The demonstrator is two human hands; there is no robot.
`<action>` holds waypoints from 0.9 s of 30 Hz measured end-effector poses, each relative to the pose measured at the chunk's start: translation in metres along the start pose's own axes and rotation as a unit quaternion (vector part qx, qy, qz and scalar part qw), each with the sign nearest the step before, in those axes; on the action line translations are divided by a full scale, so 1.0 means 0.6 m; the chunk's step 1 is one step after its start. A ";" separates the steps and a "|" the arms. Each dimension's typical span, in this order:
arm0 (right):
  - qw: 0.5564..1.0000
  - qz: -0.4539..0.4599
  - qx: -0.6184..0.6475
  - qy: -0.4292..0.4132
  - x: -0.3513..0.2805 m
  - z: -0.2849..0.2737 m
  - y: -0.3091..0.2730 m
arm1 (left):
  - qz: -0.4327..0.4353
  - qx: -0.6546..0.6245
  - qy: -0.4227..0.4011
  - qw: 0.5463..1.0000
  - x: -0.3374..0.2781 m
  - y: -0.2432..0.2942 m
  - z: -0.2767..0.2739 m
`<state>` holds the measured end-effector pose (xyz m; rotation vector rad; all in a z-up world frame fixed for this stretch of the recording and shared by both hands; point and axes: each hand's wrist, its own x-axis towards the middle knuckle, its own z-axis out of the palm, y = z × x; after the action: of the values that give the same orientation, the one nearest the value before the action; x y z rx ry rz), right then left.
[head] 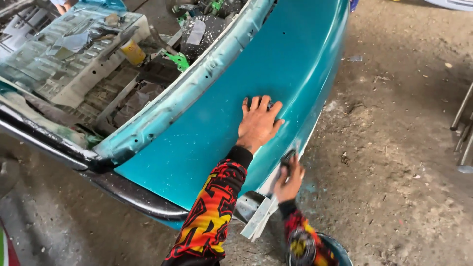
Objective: The person uses a sanding block to sand the surface of a teal car fender in a workshop. They repeatedly rub the sanding block against the fender's curved surface and edges, occasionally dipping the block into a bucket of water.
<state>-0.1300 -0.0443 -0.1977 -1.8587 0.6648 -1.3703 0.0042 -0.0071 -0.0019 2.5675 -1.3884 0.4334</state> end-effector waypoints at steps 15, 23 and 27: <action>0.998 -0.008 -0.014 0.054 -0.008 0.054 0.119 | 0.000 0.005 0.019 1.000 -0.010 0.003 0.006; 0.987 0.103 0.097 0.072 0.085 0.107 0.253 | 0.005 0.006 0.036 0.999 -0.005 0.000 0.012; 0.977 0.184 0.021 0.110 -0.066 0.125 0.233 | 0.020 -0.069 0.054 0.996 -0.012 -0.006 0.012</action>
<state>-0.0691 -0.0806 -0.3449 -1.4688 1.0270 -1.3386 0.0047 -0.0018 -0.0110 2.3736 -1.3837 0.4590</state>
